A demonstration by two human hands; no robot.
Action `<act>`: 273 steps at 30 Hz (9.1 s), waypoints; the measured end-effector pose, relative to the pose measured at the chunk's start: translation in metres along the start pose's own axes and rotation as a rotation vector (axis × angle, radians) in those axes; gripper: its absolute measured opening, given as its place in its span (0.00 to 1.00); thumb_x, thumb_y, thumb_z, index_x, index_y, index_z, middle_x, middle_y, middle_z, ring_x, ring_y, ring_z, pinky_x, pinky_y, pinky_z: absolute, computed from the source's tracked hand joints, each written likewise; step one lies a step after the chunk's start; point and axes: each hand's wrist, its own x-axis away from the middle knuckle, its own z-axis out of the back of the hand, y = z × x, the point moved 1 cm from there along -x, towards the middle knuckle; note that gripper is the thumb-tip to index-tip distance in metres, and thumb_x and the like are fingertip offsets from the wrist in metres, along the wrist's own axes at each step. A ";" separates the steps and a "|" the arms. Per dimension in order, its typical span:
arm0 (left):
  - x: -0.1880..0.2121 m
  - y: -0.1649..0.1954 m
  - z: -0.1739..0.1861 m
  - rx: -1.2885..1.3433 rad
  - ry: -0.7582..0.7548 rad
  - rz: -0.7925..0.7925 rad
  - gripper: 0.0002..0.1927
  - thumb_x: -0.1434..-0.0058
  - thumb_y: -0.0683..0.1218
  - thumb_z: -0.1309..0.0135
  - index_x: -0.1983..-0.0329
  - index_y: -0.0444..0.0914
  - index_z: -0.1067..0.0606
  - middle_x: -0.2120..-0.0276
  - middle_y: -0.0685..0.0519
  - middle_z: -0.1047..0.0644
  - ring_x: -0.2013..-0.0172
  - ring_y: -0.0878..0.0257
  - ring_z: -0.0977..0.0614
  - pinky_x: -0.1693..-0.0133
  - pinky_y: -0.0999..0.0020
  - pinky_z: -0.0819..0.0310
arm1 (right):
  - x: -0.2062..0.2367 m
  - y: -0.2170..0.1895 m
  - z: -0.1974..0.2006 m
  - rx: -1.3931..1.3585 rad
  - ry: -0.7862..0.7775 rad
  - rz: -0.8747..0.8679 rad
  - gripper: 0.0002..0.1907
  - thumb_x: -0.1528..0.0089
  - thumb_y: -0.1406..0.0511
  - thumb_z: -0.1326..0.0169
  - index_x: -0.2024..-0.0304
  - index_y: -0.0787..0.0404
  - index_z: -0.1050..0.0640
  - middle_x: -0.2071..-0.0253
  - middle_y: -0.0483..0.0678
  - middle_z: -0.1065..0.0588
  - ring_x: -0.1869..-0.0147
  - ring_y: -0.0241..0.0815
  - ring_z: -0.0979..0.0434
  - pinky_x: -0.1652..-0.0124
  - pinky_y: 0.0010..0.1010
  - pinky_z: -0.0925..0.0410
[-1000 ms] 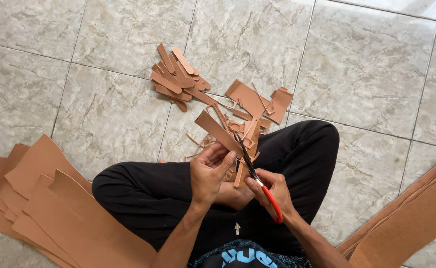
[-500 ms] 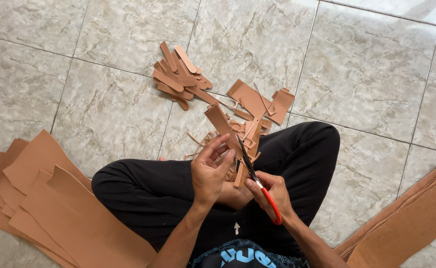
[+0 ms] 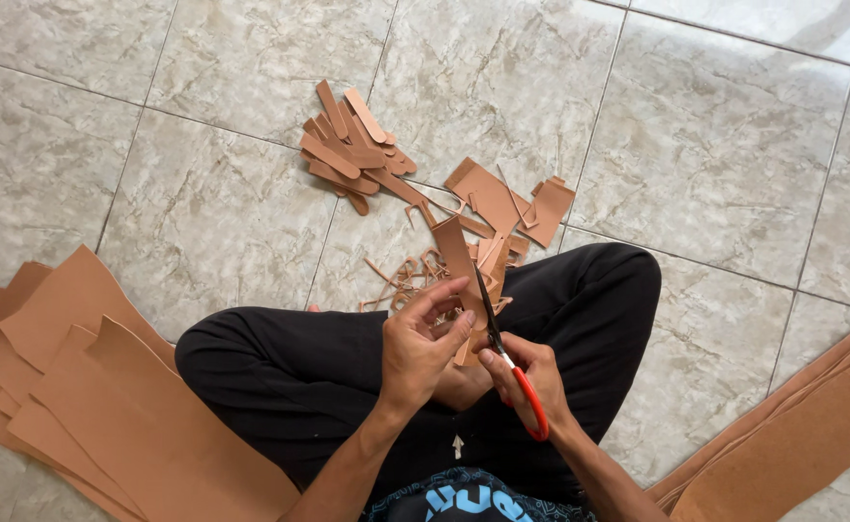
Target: The person sits cross-legged on a tiled floor and cuts tan leather material with red-handled scissors. They trim small pieces and thin strips from sheets, toss the cut pieces onto a growing pile, unroll a long leather strip, and continue cutting small rectangular pieces one at a time.
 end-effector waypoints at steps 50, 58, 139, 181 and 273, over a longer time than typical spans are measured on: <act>-0.016 0.041 0.053 -0.204 -0.293 0.069 0.16 0.37 0.38 0.46 0.47 0.34 0.20 0.50 0.49 0.16 0.50 0.63 0.15 0.47 0.72 0.20 | 0.002 0.010 0.027 0.295 -0.044 0.019 0.12 0.39 0.60 0.39 0.69 0.63 0.15 0.86 0.39 0.31 0.83 0.27 0.38 0.82 0.24 0.45; -0.091 0.082 0.093 -0.098 0.278 -0.303 0.20 0.33 0.41 0.43 0.38 0.36 0.25 0.55 0.53 0.19 0.57 0.68 0.19 0.53 0.76 0.22 | -0.012 0.019 0.047 -0.272 0.007 -0.016 0.20 0.32 0.59 0.53 0.47 0.70 0.28 0.82 0.40 0.38 0.83 0.30 0.41 0.82 0.22 0.43; -0.207 -0.005 -0.193 -0.747 -0.821 -0.450 0.22 0.45 0.44 0.35 0.46 0.37 0.24 0.54 0.47 0.17 0.53 0.53 0.15 0.50 0.60 0.20 | -0.016 0.049 0.123 -0.617 0.087 0.206 0.19 0.31 0.61 0.52 0.44 0.70 0.29 0.82 0.41 0.36 0.84 0.30 0.37 0.82 0.23 0.37; 0.037 -0.238 -0.063 -0.830 -0.183 -0.709 0.11 0.39 0.36 0.41 0.53 0.36 0.20 0.39 0.40 0.26 0.41 0.48 0.22 0.43 0.57 0.25 | 0.303 0.344 0.156 0.202 1.251 -0.707 0.39 0.50 0.46 0.38 0.47 0.63 0.32 0.57 0.60 0.23 0.51 0.52 0.21 0.52 0.39 0.30; 0.183 -0.311 -0.252 -0.170 -0.863 0.729 0.22 0.39 0.49 0.44 0.47 0.32 0.28 0.59 0.51 0.23 0.59 0.65 0.23 0.57 0.73 0.26 | 0.313 0.340 0.136 0.291 1.248 -0.735 0.25 0.40 0.52 0.42 0.44 0.51 0.27 0.56 0.57 0.20 0.51 0.61 0.20 0.56 0.46 0.29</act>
